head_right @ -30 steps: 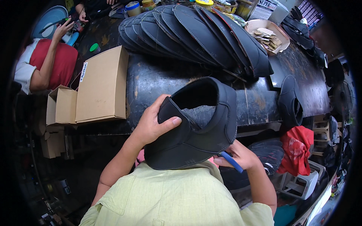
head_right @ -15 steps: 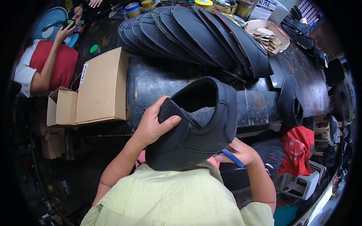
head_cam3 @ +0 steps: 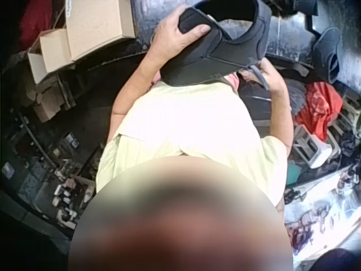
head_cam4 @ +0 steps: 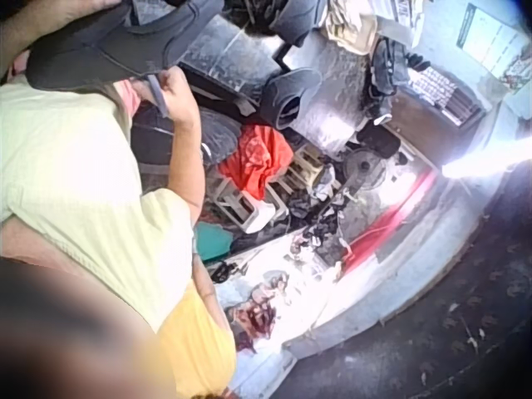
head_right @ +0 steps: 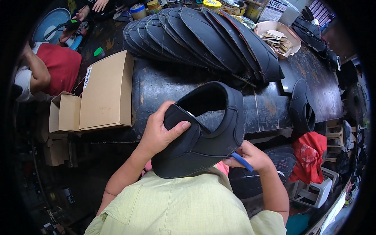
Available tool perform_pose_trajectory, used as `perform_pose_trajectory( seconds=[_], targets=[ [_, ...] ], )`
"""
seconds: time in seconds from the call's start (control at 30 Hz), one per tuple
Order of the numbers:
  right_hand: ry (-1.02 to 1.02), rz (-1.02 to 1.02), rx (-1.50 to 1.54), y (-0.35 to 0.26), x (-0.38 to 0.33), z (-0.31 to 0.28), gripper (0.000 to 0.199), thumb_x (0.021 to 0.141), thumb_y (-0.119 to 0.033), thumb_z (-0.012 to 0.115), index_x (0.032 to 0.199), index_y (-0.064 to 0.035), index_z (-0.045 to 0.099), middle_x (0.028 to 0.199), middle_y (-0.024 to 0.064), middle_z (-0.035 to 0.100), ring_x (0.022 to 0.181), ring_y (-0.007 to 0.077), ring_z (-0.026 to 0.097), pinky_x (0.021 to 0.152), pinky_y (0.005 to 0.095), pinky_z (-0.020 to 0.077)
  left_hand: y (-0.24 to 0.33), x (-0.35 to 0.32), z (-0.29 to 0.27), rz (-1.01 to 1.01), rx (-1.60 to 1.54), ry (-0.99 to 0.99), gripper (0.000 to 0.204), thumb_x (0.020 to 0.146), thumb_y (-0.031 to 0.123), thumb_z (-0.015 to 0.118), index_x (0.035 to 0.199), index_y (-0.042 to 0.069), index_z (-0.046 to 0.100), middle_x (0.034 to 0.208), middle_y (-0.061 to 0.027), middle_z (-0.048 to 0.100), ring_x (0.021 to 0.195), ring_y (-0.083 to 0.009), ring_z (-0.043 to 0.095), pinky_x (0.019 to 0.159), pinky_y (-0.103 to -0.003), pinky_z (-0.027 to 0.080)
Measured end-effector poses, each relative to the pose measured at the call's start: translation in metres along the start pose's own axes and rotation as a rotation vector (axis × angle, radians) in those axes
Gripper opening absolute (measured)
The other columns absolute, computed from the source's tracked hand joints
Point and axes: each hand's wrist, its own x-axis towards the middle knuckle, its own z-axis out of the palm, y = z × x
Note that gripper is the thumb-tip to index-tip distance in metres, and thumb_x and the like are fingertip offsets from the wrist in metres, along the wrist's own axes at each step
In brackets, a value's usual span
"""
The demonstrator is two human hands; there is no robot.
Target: The person uses scissors to trim excess material from the edges of black slip-on shoes. They repeatedly flip each shoe, cut along the seams, and place the finished shoes aside on the table.
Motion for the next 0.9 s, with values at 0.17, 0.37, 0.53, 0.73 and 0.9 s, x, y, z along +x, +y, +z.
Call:
perform_pose_trajectory(
  seconds=[0.17, 0.37, 0.53, 0.73, 0.9],
  targets=[
    [0.012, -0.034, -0.110, -0.006, 0.000, 0.000, 0.041, 0.089, -0.006, 0.080, 0.126, 0.0016, 0.065, 0.114, 0.0067, 0.072, 0.102, 0.0123, 0.066, 0.093, 0.0298, 0.0550, -0.002, -0.001, 0.000, 0.020, 0.002, -0.002, 0.049, 0.090, 0.034, 0.082, 0.121, 0.001, 0.060, 0.095, -0.0119, 0.074, 0.089, -0.0187, 0.072, 0.084, -0.033, 0.055],
    [0.018, -0.025, -0.083, -0.004, 0.001, -0.001, 0.040, 0.088, -0.003, 0.080, 0.125, 0.0018, 0.066, 0.114, 0.0076, 0.072, 0.102, 0.0125, 0.066, 0.092, 0.0296, 0.0554, -0.005, 0.000, 0.001, 0.047, -0.042, -0.008, 0.051, 0.095, 0.044, 0.074, 0.121, 0.002, 0.061, 0.097, -0.0154, 0.075, 0.090, -0.0247, 0.074, 0.083, -0.035, 0.057],
    [0.069, -0.073, -0.118, 0.006, 0.006, 0.000, 0.045, 0.086, 0.000, 0.081, 0.128, 0.0015, 0.064, 0.118, 0.0082, 0.071, 0.104, 0.0135, 0.066, 0.092, 0.0304, 0.0555, -0.004, 0.001, 0.001, 0.029, -0.054, -0.092, 0.048, 0.098, 0.039, 0.072, 0.127, 0.003, 0.058, 0.101, -0.0107, 0.072, 0.096, -0.0190, 0.069, 0.090, -0.033, 0.053],
    [0.055, -0.009, -0.105, 0.008, 0.010, -0.005, 0.046, 0.086, 0.002, 0.081, 0.129, 0.0012, 0.064, 0.120, 0.0085, 0.070, 0.107, 0.0141, 0.065, 0.096, 0.0319, 0.0554, -0.004, 0.002, 0.001, 0.012, -0.039, -0.126, 0.052, 0.097, 0.037, 0.074, 0.131, 0.004, 0.055, 0.106, -0.0129, 0.073, 0.100, -0.0204, 0.070, 0.093, -0.034, 0.053],
    [0.099, 0.072, -0.066, 0.005, 0.007, -0.007, 0.049, 0.083, -0.001, 0.084, 0.127, 0.0022, 0.064, 0.121, 0.0096, 0.070, 0.108, 0.0156, 0.064, 0.097, 0.0336, 0.0538, -0.004, 0.001, 0.002, 0.004, -0.052, -0.117, 0.055, 0.096, 0.038, 0.075, 0.133, 0.003, 0.053, 0.106, -0.0143, 0.073, 0.099, -0.0219, 0.070, 0.092, -0.034, 0.053]
  ],
)
